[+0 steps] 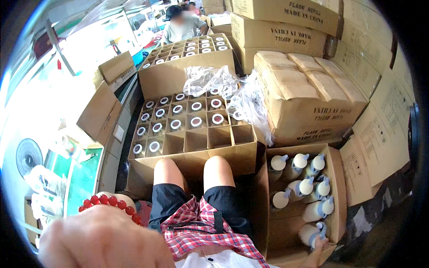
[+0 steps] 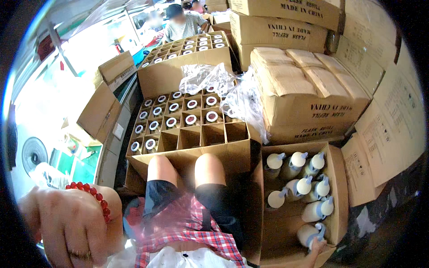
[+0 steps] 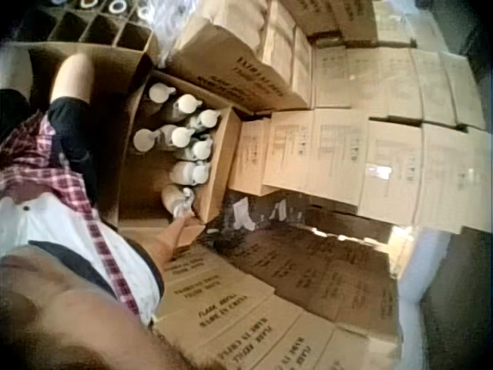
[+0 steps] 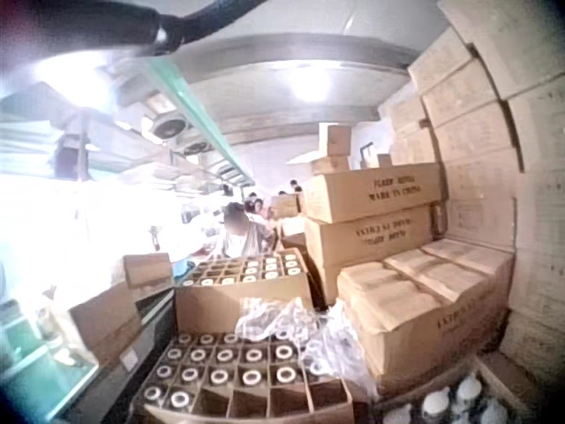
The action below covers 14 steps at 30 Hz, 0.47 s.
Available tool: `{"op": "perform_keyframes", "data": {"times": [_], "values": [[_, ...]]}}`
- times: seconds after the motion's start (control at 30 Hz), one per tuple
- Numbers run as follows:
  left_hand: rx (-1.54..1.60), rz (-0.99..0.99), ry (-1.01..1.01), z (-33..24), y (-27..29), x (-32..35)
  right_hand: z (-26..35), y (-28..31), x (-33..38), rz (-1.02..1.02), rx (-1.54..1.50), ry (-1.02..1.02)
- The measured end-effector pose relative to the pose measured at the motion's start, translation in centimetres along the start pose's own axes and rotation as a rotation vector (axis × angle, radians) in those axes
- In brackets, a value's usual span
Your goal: The person assembles beige flasks by inserting metal strainers into the bodies and screwing on grey lids. The person handles the flasks one at a time, placing them into plastic bags and then into a cardboard box.
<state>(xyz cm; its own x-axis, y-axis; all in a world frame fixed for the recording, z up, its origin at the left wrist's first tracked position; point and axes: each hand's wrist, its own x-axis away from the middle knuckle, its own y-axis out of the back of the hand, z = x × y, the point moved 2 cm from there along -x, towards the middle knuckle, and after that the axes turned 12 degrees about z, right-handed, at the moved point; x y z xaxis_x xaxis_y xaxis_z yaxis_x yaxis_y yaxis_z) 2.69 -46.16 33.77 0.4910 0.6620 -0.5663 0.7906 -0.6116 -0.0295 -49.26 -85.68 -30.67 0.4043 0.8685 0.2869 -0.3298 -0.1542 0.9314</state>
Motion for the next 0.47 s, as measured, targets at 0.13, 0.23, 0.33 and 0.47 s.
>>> {"op": "perform_keyframes", "data": {"times": [0.13,0.23,0.33,0.47], "values": [[-0.055,0.243,-0.17,-0.9,-0.8,2.5,-1.0,3.8,2.4,0.24,-0.011,0.01],[-0.223,0.415,-0.225,-2.6,-2.4,5.5,0.9,8.5,3.7,0.465,-0.052,0.088],[-0.376,0.517,-0.195,-3.9,-2.4,10.0,4.8,17.5,6.7,0.546,-0.108,0.225],[-0.328,0.222,-0.283,-3.2,-1.3,19.0,14.0,29.2,19.4,0.618,-0.415,0.708]]}}
